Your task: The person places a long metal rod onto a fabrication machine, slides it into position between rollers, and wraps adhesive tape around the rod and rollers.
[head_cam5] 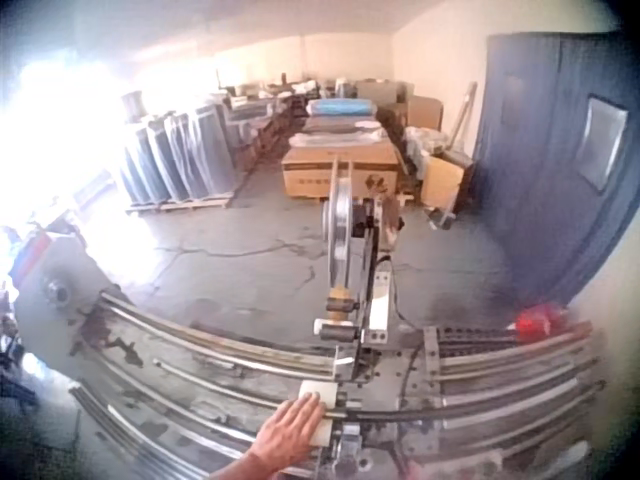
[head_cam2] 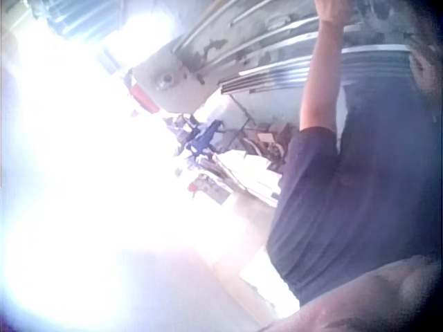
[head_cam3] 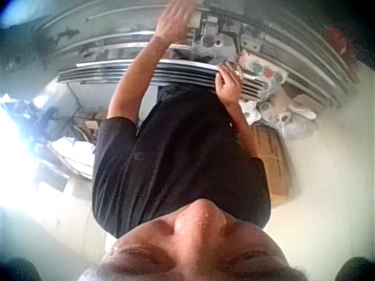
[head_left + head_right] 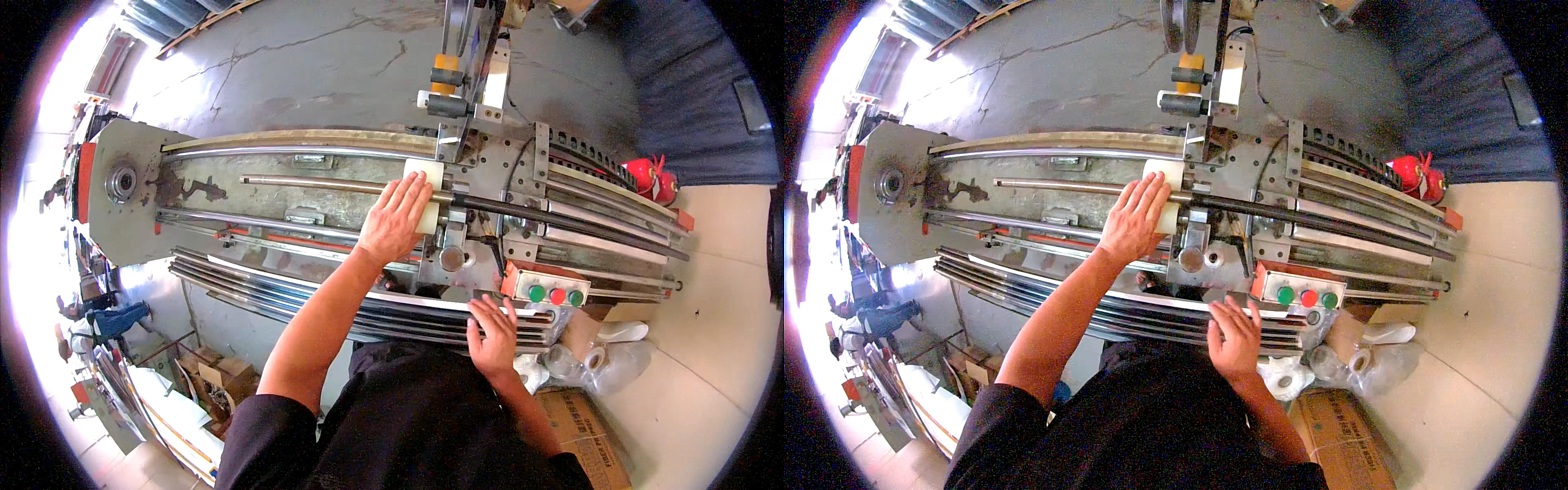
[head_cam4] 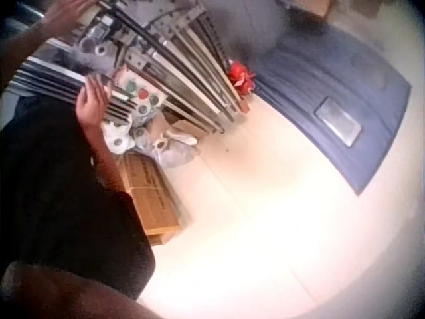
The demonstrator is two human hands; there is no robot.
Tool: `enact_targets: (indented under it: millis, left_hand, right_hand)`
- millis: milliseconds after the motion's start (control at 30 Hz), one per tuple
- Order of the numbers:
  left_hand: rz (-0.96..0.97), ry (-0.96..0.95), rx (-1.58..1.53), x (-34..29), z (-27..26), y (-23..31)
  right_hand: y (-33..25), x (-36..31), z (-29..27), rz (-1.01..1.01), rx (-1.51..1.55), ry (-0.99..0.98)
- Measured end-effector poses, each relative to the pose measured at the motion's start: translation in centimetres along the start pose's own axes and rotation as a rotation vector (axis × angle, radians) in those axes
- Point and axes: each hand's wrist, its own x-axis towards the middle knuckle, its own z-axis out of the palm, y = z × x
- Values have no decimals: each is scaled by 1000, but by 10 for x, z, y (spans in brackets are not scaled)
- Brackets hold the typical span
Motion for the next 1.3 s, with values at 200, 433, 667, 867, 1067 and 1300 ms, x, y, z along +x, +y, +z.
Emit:
enact_targets:
  millis: [200,433,667,867,1067,1300]
  left_hand:
    - [-13,-19,60,-1,-17,5]
    - [14,59,-43,2,-26,8]
    - [47,45,-1,-5,-49,4]
    - [93,145,5,-16,-59,-11]
    - [133,261,-41,-42,-51,-64]
    - [130,252,-400,-88,-81,-167]
  right_hand:
    - [-5,9,-17,-59,125,-73]
    - [14,5,-33,-145,186,-150]
    - [21,2,-38,-178,310,-236]
    - [-19,2,-28,-176,305,-174]
    - [-111,16,29,-103,266,-91]
    - [-245,42,75,-63,155,-98]
